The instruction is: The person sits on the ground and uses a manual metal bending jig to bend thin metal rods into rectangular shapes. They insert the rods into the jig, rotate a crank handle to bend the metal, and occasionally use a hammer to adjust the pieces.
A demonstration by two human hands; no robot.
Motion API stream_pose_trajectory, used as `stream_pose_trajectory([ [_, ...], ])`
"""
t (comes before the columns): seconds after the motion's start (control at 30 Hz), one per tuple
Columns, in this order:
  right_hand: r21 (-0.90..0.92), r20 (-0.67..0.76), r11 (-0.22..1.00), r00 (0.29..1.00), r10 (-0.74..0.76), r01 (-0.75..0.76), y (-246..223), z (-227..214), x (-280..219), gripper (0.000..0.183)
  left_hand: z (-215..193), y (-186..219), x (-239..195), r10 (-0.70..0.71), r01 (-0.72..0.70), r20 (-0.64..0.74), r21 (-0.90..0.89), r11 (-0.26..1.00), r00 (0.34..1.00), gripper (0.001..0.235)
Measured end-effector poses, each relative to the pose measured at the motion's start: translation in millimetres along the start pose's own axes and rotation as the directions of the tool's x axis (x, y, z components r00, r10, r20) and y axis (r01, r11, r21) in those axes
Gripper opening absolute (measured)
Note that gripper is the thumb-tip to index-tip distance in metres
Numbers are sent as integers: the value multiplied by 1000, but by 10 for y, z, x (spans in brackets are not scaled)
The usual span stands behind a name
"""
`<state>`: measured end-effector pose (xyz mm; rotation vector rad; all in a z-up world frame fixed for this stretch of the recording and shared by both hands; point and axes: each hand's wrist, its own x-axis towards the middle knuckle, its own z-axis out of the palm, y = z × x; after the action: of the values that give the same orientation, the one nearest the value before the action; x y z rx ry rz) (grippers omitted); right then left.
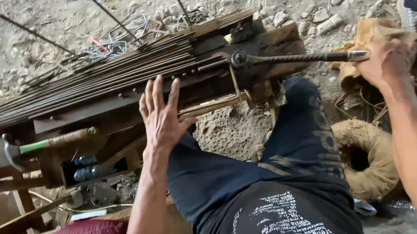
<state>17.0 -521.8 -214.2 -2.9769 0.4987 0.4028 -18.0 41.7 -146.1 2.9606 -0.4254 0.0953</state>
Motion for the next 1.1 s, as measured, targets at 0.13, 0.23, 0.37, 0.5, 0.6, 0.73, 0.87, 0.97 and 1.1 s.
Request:
stream_pose_trajectory([
  [0.13, -204, -18, 979, 1000, -4, 0, -78, -66, 17, 35, 5, -86, 194, 84, -86, 22, 68, 994, 996, 111],
  [0.23, -191, -27, 981, 999, -36, 30, -101, -106, 62, 17, -109, -138, 346, 148, -149, 27, 61, 987, 989, 98],
  [0.37, -217, -156, 958, 962, -224, 188, 325, 280, 436, 30, -361, -142, 540, 140, -126, 384, -62, 990, 913, 75],
  [0.5, -421, -73, 905, 993, -94, 55, 282, 356, 519, 42, -1148, -148, 732, -173, 338, 342, -513, 789, 924, 37],
  [0.6, -402, 58, 916, 998, 39, -12, -283, -242, 147, 33, -1333, -303, 815, -152, 326, 289, -864, 383, 945, 27],
  [0.73, -394, 141, 918, 990, 2, 54, -479, -396, -11, 59, -1397, -255, 629, -76, 264, 255, -953, 149, 964, 22],
  [0.87, 197, -218, 904, 916, -337, 379, -1088, -534, -546, 76, -1071, -8, 335, -138, 302, 328, -937, -176, 935, 18],
  [0.97, 818, -210, 462, 926, -315, 343, -2109, -1148, -1401, 83, -603, 338, 133, -236, 176, 239, -950, -257, 942, 23],
  [1.1, 978, 112, -91, 846, -521, -186, -2764, -1412, -1676, 115, -363, 1042, -395, -206, 143, 140, -990, -4, 968, 29],
])
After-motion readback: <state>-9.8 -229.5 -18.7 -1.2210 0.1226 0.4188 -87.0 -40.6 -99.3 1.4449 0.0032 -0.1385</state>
